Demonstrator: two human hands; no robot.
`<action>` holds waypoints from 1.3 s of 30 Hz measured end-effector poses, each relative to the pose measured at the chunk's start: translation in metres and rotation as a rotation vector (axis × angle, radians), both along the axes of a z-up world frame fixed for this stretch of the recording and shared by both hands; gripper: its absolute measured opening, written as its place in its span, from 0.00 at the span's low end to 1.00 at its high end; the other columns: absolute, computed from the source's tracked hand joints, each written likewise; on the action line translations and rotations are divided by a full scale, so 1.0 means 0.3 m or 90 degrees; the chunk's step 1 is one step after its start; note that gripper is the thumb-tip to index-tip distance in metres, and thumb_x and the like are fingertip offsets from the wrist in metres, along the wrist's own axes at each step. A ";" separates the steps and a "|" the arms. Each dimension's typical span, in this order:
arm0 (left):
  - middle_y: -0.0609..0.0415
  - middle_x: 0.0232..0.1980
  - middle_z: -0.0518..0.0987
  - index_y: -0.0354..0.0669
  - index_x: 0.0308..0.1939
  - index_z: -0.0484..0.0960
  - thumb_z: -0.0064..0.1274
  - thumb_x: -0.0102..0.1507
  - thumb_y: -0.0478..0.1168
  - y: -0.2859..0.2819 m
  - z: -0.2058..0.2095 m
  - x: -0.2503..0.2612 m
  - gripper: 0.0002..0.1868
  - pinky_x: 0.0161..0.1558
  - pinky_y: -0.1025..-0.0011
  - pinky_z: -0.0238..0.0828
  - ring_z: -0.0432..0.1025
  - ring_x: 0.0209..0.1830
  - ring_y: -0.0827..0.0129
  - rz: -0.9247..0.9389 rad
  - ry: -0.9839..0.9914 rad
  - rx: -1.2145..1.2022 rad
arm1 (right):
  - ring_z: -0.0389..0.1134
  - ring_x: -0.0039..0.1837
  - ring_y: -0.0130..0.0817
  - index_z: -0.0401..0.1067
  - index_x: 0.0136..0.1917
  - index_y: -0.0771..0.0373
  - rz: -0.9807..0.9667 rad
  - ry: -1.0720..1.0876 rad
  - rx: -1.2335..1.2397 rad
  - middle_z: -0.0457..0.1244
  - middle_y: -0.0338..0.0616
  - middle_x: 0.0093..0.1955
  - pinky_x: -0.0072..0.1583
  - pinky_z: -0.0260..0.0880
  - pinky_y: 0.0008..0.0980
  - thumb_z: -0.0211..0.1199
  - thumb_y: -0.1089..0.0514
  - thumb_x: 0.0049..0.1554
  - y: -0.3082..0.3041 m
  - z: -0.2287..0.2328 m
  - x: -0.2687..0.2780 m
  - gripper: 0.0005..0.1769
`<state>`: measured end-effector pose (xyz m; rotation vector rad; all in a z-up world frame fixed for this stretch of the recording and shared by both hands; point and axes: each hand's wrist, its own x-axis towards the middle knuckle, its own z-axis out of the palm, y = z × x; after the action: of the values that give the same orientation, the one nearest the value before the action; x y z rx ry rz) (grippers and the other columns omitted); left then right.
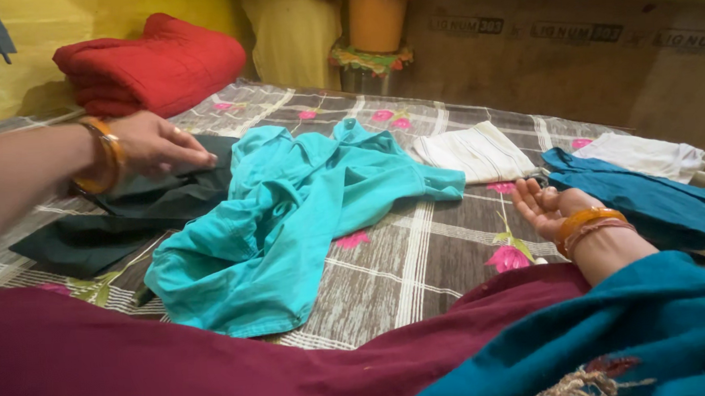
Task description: The person sits on a bed with a teal shirt laid out and mends it by hand. They work a needle and thread through the shirt fabric, pull the thread taut repeatedly, and at one point hold a button against the placket while stitching it in place.
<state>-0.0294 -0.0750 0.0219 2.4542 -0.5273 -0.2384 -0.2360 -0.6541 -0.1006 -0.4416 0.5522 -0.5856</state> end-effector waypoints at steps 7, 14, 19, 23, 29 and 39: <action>0.58 0.39 0.84 0.42 0.46 0.91 0.61 0.63 0.45 0.116 -0.064 0.029 0.13 0.35 0.73 0.66 0.66 0.31 0.76 0.014 0.005 -0.019 | 0.72 0.56 0.32 0.66 0.47 0.63 0.021 -0.024 0.040 0.68 0.46 0.52 0.63 0.72 0.43 0.40 0.70 0.68 -0.026 0.019 -0.009 0.14; 0.56 0.40 0.87 0.39 0.45 0.91 0.61 0.62 0.42 0.185 -0.247 0.112 0.13 0.34 0.73 0.66 0.67 0.29 0.75 -0.029 0.108 -0.109 | 0.75 0.63 0.39 0.69 0.58 0.67 -0.030 -0.007 0.007 0.71 0.52 0.58 0.65 0.71 0.41 0.40 0.64 0.69 0.039 0.093 -0.087 0.15; 0.52 0.39 0.88 0.37 0.46 0.90 0.62 0.63 0.42 0.178 -0.307 0.070 0.13 0.31 0.73 0.67 0.72 0.29 0.76 -0.022 0.158 -0.115 | 0.71 0.65 0.41 0.67 0.60 0.69 -0.057 -0.050 -0.024 0.70 0.51 0.61 0.66 0.71 0.43 0.36 0.66 0.69 -0.081 0.072 -0.117 0.17; 0.53 0.40 0.89 0.40 0.46 0.89 0.63 0.62 0.43 0.147 -0.342 -0.035 0.13 0.35 0.72 0.74 0.76 0.31 0.74 -0.038 0.174 -0.132 | 0.70 0.67 0.42 0.64 0.57 0.69 -0.071 -0.083 -0.029 0.69 0.50 0.63 0.67 0.69 0.47 0.36 0.67 0.69 -0.228 0.013 -0.103 0.15; 0.48 0.45 0.88 0.36 0.45 0.84 0.61 0.59 0.40 0.057 -0.372 -0.128 0.13 0.42 0.67 0.81 0.81 0.40 0.67 -0.052 0.228 -0.244 | 0.70 0.67 0.48 0.63 0.56 0.69 -0.113 -0.096 0.035 0.69 0.53 0.63 0.67 0.69 0.52 0.31 0.72 0.67 -0.316 -0.049 -0.076 0.18; 0.52 0.49 0.87 0.41 0.44 0.85 0.63 0.58 0.44 -0.026 -0.419 -0.162 0.14 0.47 0.63 0.79 0.80 0.45 0.71 -0.127 0.201 -0.156 | 0.65 0.58 0.42 0.61 0.49 0.68 -0.188 -0.045 0.077 0.63 0.48 0.54 0.59 0.66 0.46 0.34 0.65 0.68 -0.308 -0.087 -0.114 0.13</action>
<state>-0.0780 -0.0827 -0.1037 2.0752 -0.6200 -0.5958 -0.2701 -0.7466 -0.1269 -0.2252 0.5858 -0.8430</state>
